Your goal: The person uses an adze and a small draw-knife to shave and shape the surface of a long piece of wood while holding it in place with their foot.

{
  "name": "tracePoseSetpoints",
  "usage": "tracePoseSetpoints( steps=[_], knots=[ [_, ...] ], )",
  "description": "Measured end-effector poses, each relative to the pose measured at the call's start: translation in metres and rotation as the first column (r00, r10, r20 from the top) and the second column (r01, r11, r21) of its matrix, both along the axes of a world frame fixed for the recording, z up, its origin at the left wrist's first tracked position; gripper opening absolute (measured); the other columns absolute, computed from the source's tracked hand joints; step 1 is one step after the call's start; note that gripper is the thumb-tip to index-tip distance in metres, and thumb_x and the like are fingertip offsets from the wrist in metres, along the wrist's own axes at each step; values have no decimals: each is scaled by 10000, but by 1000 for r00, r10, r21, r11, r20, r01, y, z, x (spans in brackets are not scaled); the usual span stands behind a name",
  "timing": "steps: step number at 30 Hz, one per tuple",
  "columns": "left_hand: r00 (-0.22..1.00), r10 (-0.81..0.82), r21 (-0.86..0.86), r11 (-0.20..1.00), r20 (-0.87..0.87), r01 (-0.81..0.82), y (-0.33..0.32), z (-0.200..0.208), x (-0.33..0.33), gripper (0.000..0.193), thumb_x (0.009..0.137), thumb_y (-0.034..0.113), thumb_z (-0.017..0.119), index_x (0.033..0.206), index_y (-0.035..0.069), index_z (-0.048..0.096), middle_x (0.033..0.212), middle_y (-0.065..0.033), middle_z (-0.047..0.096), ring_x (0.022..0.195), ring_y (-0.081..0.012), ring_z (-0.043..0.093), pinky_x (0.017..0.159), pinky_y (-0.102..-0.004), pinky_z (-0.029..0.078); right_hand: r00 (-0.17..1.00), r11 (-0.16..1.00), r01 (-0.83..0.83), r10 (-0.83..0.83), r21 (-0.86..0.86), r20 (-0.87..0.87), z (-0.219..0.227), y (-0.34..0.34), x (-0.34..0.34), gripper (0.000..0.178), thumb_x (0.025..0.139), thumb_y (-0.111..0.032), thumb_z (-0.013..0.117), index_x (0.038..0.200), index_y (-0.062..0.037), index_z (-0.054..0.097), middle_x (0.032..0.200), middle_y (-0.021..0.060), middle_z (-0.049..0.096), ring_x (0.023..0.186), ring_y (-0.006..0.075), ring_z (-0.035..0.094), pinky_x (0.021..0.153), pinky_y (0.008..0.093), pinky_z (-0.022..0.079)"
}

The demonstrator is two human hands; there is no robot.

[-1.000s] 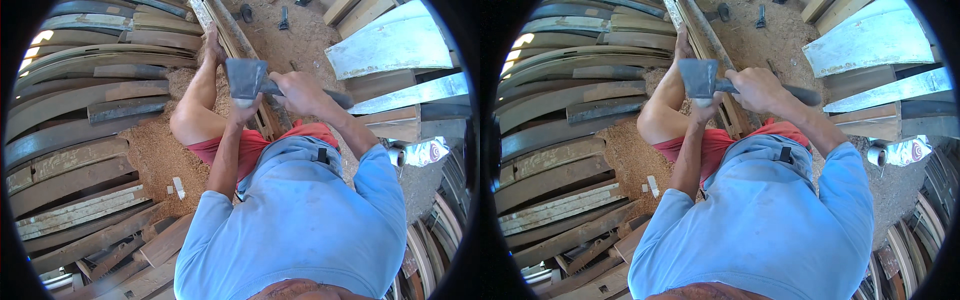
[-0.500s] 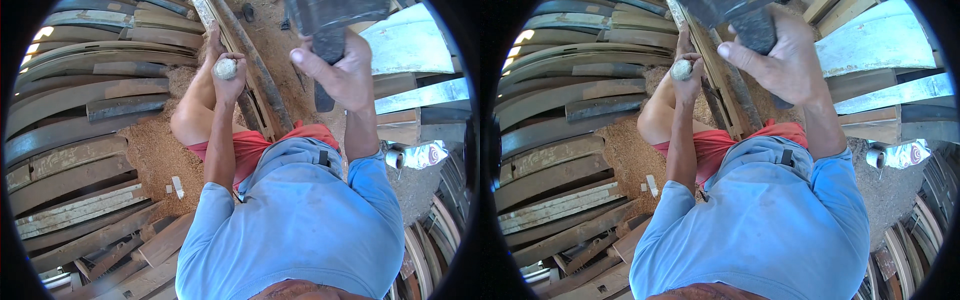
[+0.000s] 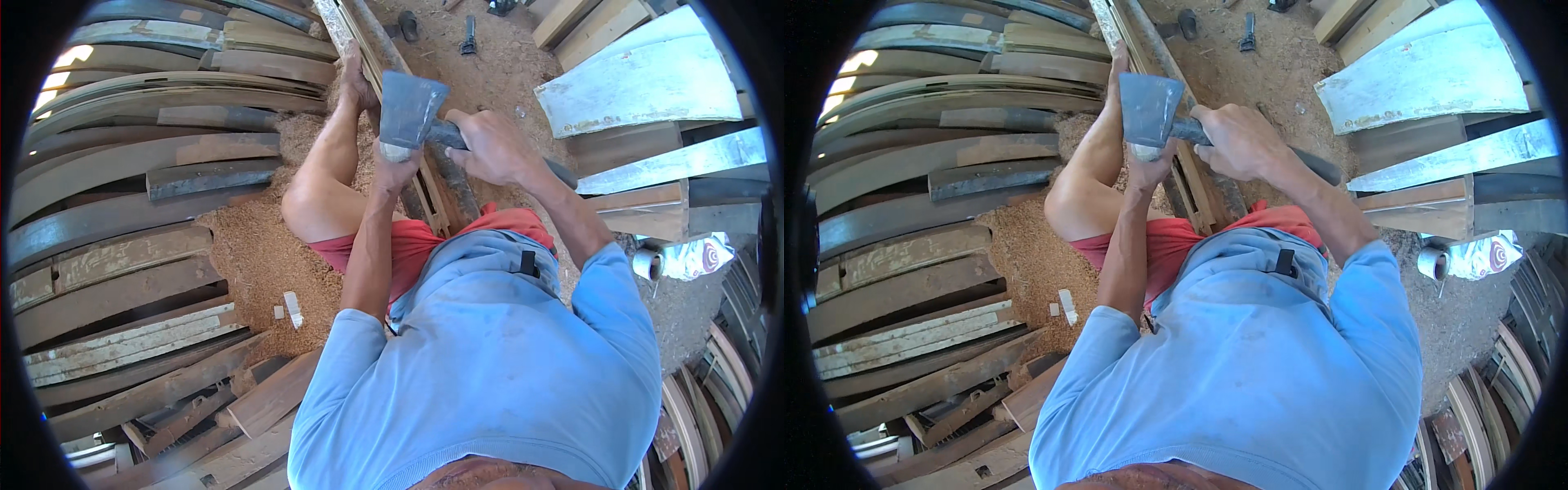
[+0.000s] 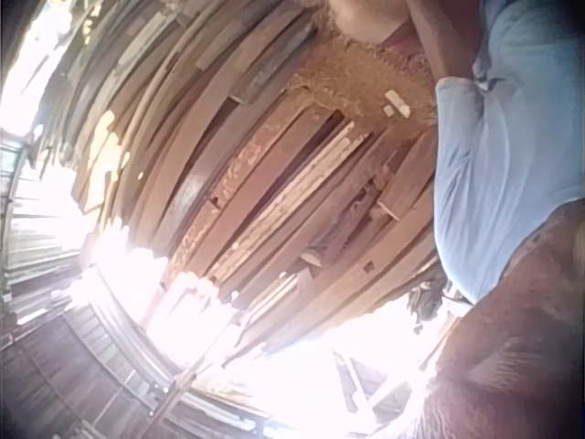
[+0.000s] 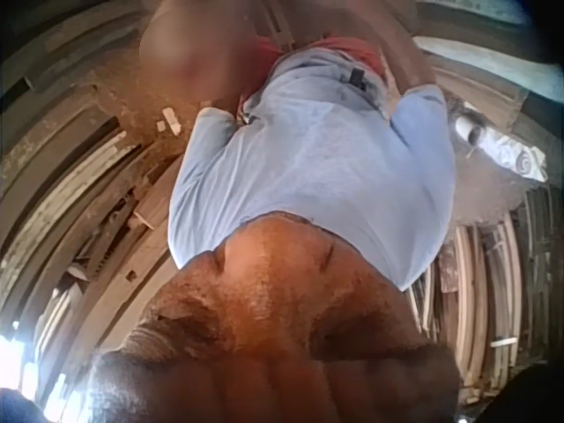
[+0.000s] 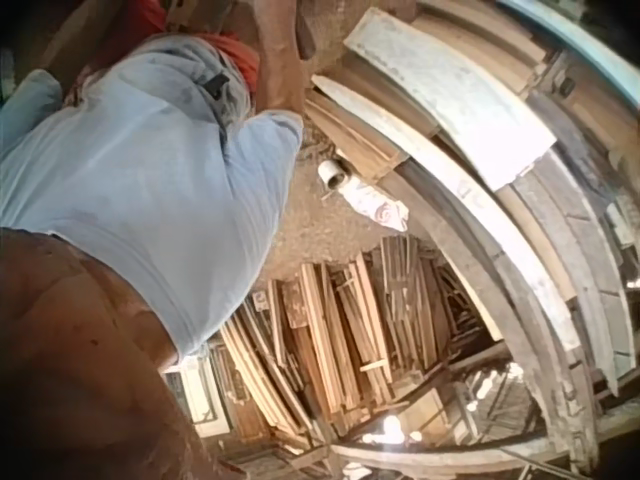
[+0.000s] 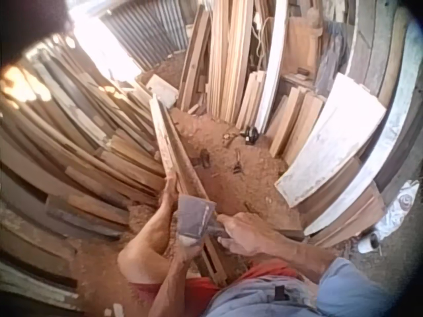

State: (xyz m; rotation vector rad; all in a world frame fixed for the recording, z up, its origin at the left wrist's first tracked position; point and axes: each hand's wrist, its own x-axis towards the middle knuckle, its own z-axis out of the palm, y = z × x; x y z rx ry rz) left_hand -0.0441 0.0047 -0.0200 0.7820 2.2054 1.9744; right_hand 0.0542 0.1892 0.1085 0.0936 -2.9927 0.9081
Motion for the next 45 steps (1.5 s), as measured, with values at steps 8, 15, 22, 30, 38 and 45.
tracePoseSetpoints(
  steps=[8, 15, 22, 30, 38, 45],
  knots=[
    [990, 82, 133, 986, 116, -97, 8, 29, -20, 100, 887, 63, 705, 977, 39, 668, 770, 7, 640, 624, -43, 586, 567, -200, 465, 977, 675, -21, -142, -738, -158, -9, -12, 33, 232, 867, -148, 757, 993, -3, 628, 710, 29, 626, 617, 105, 612, 572, 268, 493],
    [997, 38, 67, 997, -66, -34, 34, 105, -25, 123, 907, 78, 709, 986, 10, 643, 745, -7, 636, 589, -67, 607, 534, -217, 480, 935, 507, 189, -355, -841, -4, 7, 13, 46, 121, 895, -76, 716, 924, -19, 614, 638, 14, 588, 529, 73, 555, 493, 237, 445],
    [999, -18, -35, 999, 37, 20, 40, 66, -28, 99, 865, 90, 735, 903, 25, 671, 803, -15, 684, 749, -74, 634, 698, -248, 524, 863, 534, 27, -439, -845, -250, 47, 32, 50, 144, 908, -90, 735, 942, 10, 637, 671, 41, 617, 548, 86, 572, 498, 239, 466],
    [999, 43, -74, 996, -2, -43, 41, 42, -32, 112, 852, 91, 738, 910, 25, 670, 816, -33, 695, 769, -73, 642, 722, -257, 531, 783, 596, 17, -508, -803, -361, 61, 41, 43, 169, 901, -107, 747, 955, 13, 641, 676, 43, 620, 539, 92, 570, 485, 253, 463],
    [993, -30, -154, 988, -116, 12, 46, 40, -19, 173, 805, 49, 736, 950, 8, 651, 860, -61, 716, 785, -71, 649, 733, -259, 535, 972, 974, 186, -163, 132, -167, 5, 34, -6, 333, 854, -175, 722, 1147, -35, 650, 833, 188, 704, 715, 370, 661, 704, 406, 536],
    [999, -34, -55, 998, -1, 34, 29, 33, -10, 102, 833, 30, 704, 923, 29, 658, 810, -40, 697, 744, -94, 653, 706, -267, 534, 824, 910, 142, -327, -390, -463, 60, 9, -23, 290, 835, -205, 734, 1032, -1, 673, 792, 221, 699, 770, 397, 703, 710, 477, 561]
  ],
)
